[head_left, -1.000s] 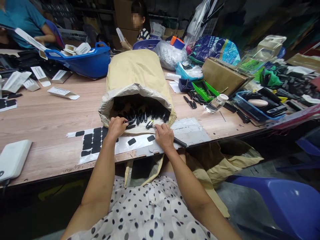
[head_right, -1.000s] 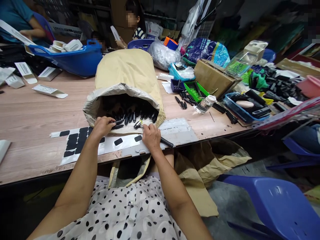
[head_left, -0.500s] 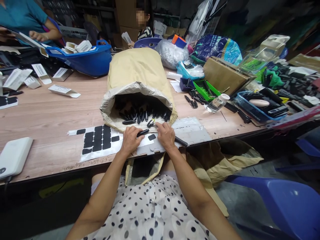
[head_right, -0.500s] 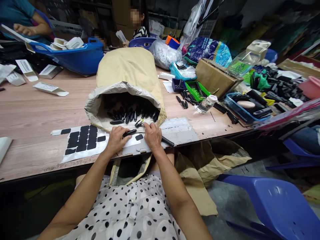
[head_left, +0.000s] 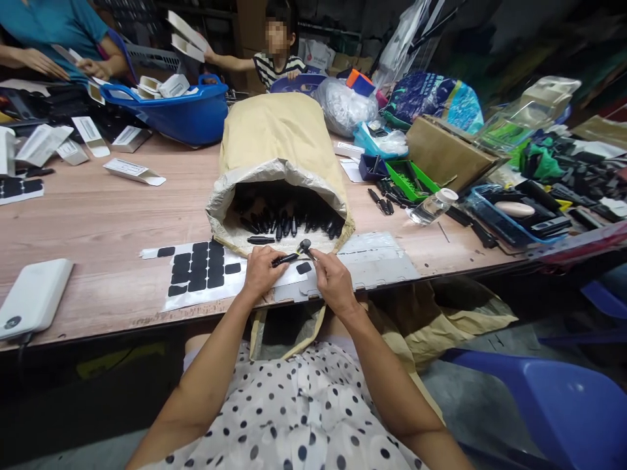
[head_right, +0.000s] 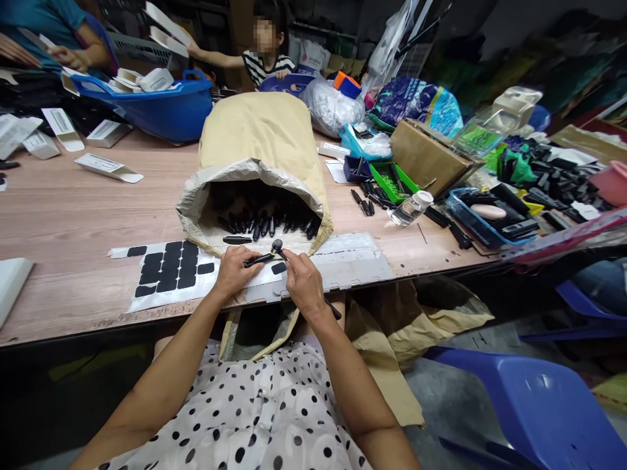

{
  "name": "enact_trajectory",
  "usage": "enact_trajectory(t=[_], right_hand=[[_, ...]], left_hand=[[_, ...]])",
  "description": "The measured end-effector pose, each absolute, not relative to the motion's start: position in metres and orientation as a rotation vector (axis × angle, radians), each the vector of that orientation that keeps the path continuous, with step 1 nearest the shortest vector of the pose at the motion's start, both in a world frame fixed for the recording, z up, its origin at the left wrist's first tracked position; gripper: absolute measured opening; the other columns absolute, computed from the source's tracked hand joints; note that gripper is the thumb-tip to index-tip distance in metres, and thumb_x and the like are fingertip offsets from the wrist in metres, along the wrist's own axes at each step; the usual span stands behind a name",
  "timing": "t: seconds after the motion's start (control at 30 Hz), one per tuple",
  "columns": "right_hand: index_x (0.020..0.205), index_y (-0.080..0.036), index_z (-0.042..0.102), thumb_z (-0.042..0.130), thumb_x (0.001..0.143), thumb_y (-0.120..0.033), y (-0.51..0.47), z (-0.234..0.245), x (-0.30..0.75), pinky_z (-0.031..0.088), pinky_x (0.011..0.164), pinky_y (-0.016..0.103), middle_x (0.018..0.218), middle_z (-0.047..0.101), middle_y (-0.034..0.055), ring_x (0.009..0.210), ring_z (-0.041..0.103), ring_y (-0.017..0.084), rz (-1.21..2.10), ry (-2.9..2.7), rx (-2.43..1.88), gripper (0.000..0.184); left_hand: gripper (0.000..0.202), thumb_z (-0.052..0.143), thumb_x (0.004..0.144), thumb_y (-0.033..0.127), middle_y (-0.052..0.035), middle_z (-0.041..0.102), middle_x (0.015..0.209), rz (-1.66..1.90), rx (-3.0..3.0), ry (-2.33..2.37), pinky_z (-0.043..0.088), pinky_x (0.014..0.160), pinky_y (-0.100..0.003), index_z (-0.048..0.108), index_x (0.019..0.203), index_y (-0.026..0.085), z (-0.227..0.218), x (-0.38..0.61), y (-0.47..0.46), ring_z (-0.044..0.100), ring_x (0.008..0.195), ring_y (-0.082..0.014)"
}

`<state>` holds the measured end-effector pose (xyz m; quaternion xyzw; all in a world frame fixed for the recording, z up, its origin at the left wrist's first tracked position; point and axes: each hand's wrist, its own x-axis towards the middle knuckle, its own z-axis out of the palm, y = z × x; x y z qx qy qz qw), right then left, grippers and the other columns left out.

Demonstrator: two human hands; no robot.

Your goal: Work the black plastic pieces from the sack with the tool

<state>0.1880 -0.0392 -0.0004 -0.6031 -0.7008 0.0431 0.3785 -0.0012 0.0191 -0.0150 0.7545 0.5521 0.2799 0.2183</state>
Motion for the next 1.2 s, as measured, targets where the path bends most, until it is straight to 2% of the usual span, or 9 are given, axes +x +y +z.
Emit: enact_trajectory(t=[0.3,0.47,0.67,0.87,1.0,1.2], right_hand=[[0.129,-0.024,0.067,0.039,0.099,-0.018,-0.043,0.001,0.178,0.051,0.082,0.025,0.094,0.064,0.006,0.09,0.061,0.018,0.077,-1.909,-1.661,0.042],[0.133,-0.023,0.065,0.037,0.101,-0.018,-0.046,0.003,0.171,0.05,0.085,0.025,0.095,0.065,0.0064,0.092,0.062,0.018,0.088,-1.903,-1.577,0.042],[0.13,-0.023,0.066,0.038,0.101,-0.02,-0.043,-0.002,0.17,0.049,0.082,0.024,0.093,0.065,0.0053,0.089,0.062,0.017,0.091,-1.96,-1.603,0.041],[0.127,-0.026,0.068,0.041,0.098,-0.018,-0.008,-0.003,0.19,0.046,0.082,0.027,0.097,0.063,0.0068,0.093,0.057,0.02,-0.087,-1.892,-1.764,0.04],[0.119,-0.026,0.072,0.047,0.096,-0.017,0.007,-0.012,0.2,0.041,0.077,0.03,0.092,0.06,0.0074,0.089,0.052,0.021,-0.162,-1.923,-1.908,0.036],[0.121,-0.026,0.071,0.049,0.095,-0.018,0.008,-0.023,0.199,0.035,0.072,0.031,0.092,0.057,0.0074,0.089,0.048,0.022,-0.248,-1.969,-1.923,0.035]], left_hand=[[0.019,0.07,0.081,0.031,-0.0023,0.07,0.086,0.754,2.045,1.538,0.047,0.09,-0.041,0.08,0.097,0.03,-0.01,0.001,0.018,0.056,0.097,-0.0254],[0.019,0.069,0.083,0.03,-0.0024,0.068,0.087,0.719,2.043,1.541,0.045,0.091,-0.041,0.079,0.099,0.029,-0.008,0.002,0.018,0.055,0.098,-0.0249],[0.019,0.07,0.082,0.028,-0.0026,0.068,0.088,0.675,2.013,1.576,0.045,0.092,-0.041,0.079,0.099,0.029,-0.004,0.004,0.018,0.055,0.099,-0.0252],[0.021,0.071,0.081,0.028,-0.0028,0.069,0.09,0.699,2.023,1.565,0.045,0.094,-0.042,0.079,0.1,0.028,-0.004,0.003,0.017,0.056,0.099,-0.026],[0.021,0.069,0.082,0.029,-0.003,0.069,0.09,0.694,2.042,1.536,0.045,0.095,-0.043,0.078,0.1,0.028,-0.007,0.001,0.018,0.055,0.1,-0.0263],[0.021,0.063,0.087,0.035,-0.0043,0.071,0.093,0.752,2.086,1.39,0.046,0.095,-0.043,0.076,0.1,0.025,-0.001,-0.004,0.011,0.057,0.1,-0.0258]])
